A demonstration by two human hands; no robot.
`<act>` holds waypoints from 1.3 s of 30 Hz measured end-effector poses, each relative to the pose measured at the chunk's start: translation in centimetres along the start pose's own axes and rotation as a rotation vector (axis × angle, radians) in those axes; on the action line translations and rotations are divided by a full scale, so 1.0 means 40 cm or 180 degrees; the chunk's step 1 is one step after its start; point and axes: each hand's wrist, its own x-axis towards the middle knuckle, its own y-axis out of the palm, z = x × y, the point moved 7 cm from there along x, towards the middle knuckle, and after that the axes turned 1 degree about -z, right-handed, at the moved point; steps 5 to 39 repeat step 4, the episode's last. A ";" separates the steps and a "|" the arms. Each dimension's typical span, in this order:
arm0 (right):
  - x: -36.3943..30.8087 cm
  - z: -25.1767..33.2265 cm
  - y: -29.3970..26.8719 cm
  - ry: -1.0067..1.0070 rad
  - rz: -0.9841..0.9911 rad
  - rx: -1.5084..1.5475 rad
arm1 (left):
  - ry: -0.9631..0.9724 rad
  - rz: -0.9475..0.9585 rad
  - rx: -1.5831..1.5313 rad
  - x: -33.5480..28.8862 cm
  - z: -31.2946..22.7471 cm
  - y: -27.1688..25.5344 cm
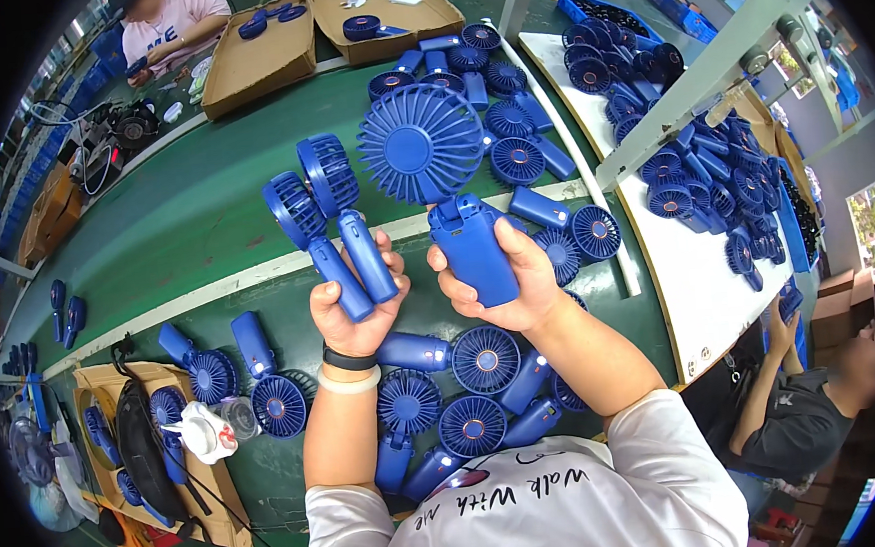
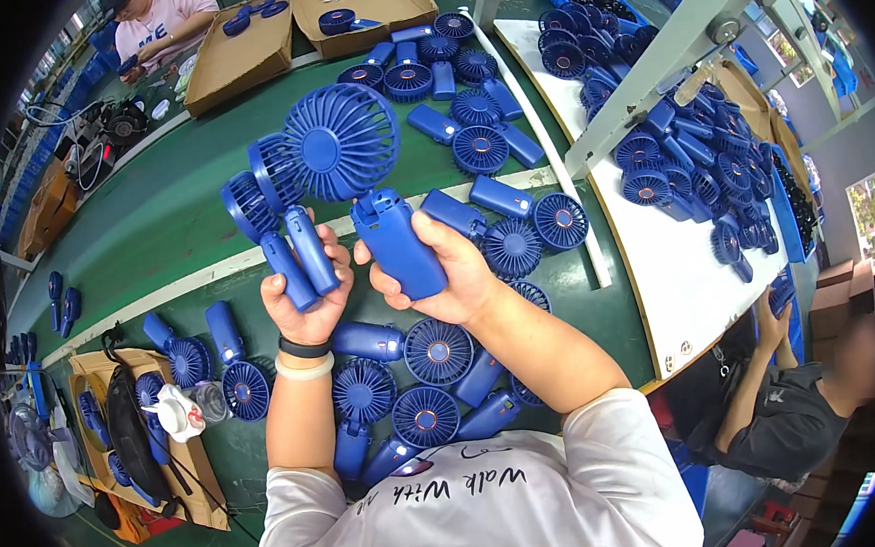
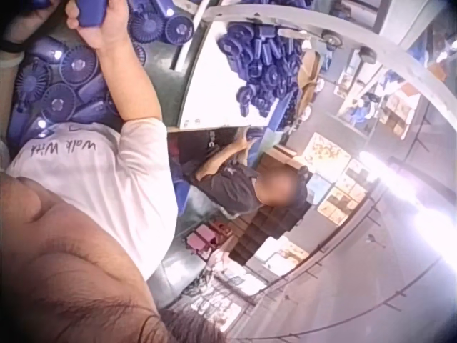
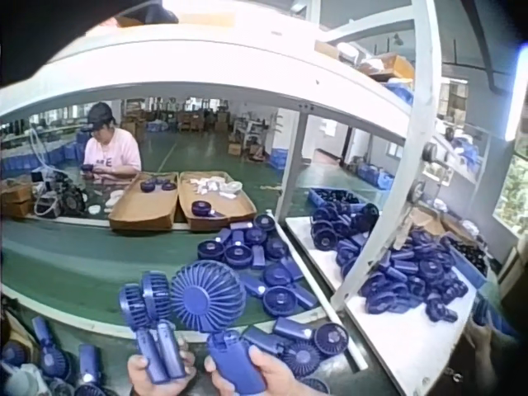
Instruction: The person assembles blue handheld fans at a factory workstation. They pick up fan bodies and fan heads, attach the heads to the bodies, and test the fans by pressing a button to activate the blades. The person handles multiple fans one at a time, placing completed units on the table.
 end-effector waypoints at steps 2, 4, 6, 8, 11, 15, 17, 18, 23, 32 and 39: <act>-0.005 0.014 0.003 -0.0167 -0.0024 -0.0265 | -0.0245 0.0215 -0.0156 0.001 0.016 0.022; -0.007 0.020 0.006 -0.0246 0.0010 -0.0369 | -0.0494 0.0521 -0.0280 -0.009 0.026 0.036; -0.007 0.020 0.006 -0.0246 0.0010 -0.0369 | -0.0494 0.0521 -0.0280 -0.009 0.026 0.036; -0.007 0.020 0.006 -0.0246 0.0010 -0.0369 | -0.0494 0.0521 -0.0280 -0.009 0.026 0.036; -0.007 0.020 0.006 -0.0246 0.0010 -0.0369 | -0.0494 0.0521 -0.0280 -0.009 0.026 0.036; -0.007 0.020 0.006 -0.0246 0.0010 -0.0369 | -0.0494 0.0521 -0.0280 -0.009 0.026 0.036; -0.007 0.020 0.006 -0.0246 0.0010 -0.0369 | -0.0494 0.0521 -0.0280 -0.009 0.026 0.036; -0.007 0.020 0.006 -0.0246 0.0010 -0.0369 | -0.0494 0.0521 -0.0280 -0.009 0.026 0.036; -0.007 0.020 0.006 -0.0246 0.0010 -0.0369 | -0.0494 0.0521 -0.0280 -0.009 0.026 0.036; -0.007 0.020 0.006 -0.0246 0.0010 -0.0369 | -0.0494 0.0521 -0.0280 -0.009 0.026 0.036; -0.007 0.020 0.006 -0.0246 0.0010 -0.0369 | -0.0494 0.0521 -0.0280 -0.009 0.026 0.036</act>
